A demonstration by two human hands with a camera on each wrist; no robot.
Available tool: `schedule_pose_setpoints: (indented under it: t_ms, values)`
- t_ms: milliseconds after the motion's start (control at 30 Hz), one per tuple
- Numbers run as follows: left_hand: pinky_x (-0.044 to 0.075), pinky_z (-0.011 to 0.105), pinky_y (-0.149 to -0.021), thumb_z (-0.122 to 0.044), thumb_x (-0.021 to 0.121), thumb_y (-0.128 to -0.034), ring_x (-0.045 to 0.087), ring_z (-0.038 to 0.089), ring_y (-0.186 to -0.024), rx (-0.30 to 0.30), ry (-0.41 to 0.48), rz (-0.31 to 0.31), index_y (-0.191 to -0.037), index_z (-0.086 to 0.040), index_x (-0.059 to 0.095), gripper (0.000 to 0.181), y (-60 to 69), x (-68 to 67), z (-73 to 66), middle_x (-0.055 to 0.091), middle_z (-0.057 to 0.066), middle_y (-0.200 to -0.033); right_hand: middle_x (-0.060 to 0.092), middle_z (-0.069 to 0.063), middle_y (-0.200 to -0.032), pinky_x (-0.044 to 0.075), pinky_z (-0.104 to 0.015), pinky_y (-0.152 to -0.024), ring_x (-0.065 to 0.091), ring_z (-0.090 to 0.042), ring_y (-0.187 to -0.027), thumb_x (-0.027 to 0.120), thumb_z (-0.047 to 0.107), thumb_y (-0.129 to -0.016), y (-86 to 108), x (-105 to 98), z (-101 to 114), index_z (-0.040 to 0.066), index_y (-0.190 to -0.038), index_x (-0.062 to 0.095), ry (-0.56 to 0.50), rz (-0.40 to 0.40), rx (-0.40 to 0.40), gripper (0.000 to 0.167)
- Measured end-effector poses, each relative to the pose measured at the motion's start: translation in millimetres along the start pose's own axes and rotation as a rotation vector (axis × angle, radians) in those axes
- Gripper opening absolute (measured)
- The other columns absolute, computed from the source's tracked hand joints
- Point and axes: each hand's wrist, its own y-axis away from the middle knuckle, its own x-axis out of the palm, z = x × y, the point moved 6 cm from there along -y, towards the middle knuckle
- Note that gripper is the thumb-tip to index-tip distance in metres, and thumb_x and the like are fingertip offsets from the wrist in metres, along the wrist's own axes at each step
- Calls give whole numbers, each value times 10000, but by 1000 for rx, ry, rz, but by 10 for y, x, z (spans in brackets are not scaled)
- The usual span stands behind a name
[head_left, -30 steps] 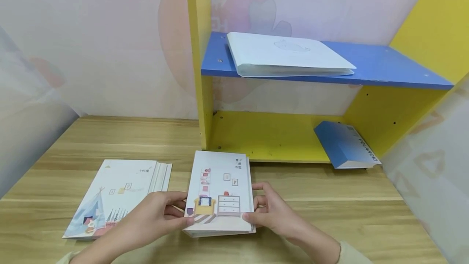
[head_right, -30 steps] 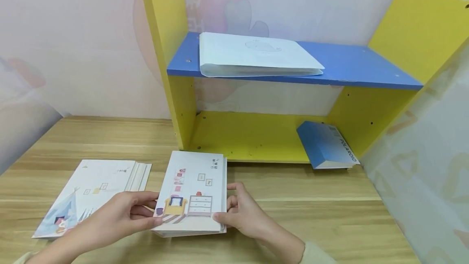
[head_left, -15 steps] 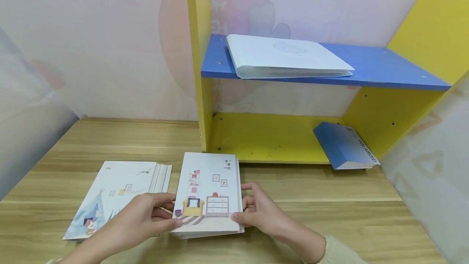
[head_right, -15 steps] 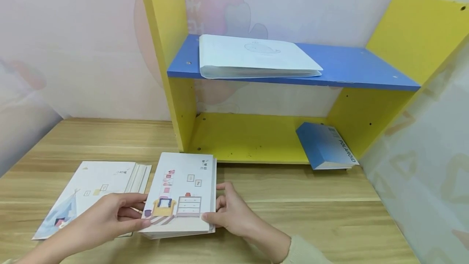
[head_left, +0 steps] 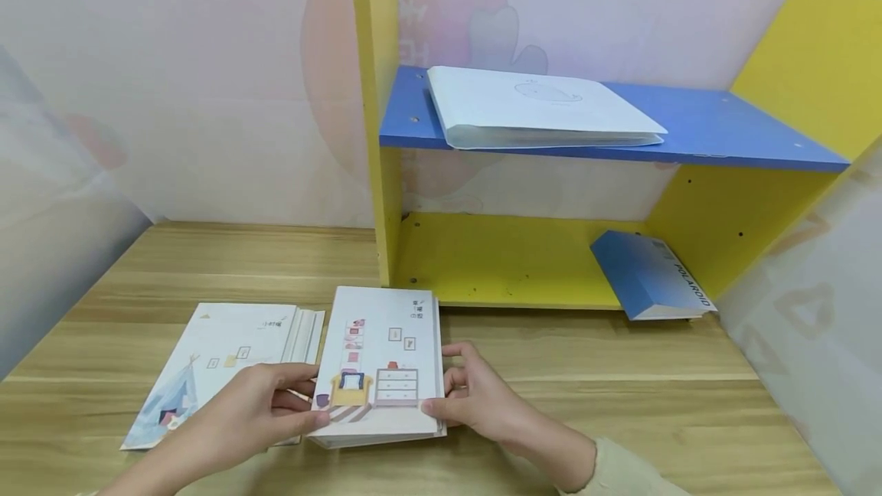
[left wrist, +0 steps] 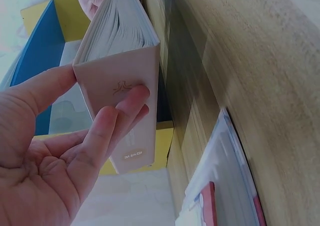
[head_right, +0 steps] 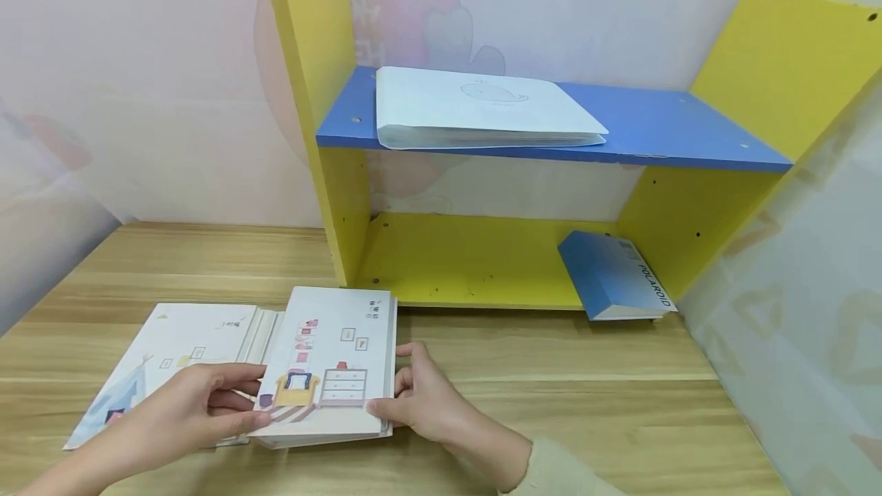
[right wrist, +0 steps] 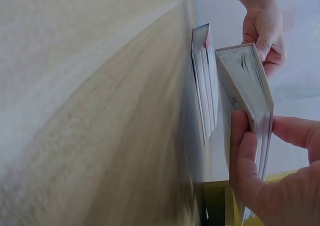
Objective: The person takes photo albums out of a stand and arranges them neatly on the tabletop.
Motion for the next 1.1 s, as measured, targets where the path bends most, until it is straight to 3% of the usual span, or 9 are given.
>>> schedule_pose_setpoints:
  t_ms: [633, 1100]
  values:
    - [577, 188, -706, -294, 758, -881, 696, 6, -871, -12, -11, 34, -1285, 219, 508, 699, 39, -45, 151, 705, 155, -1110, 559, -43, -785, 573, -262, -658, 640, -121, -700, 716, -78, -831, -85, 135, -66, -33, -1427, 271, -2, -30, 54, 745]
    - [581, 196, -707, -251, 744, -899, 692, -9, -860, 30, -11, 66, -1252, 255, 501, 663, 52, -30, 189, 710, 158, -1089, 579, -51, -769, 581, -275, -654, 626, -122, -674, 718, -80, -832, -101, 177, -153, -36, -1417, 280, -9, -38, 76, 731]
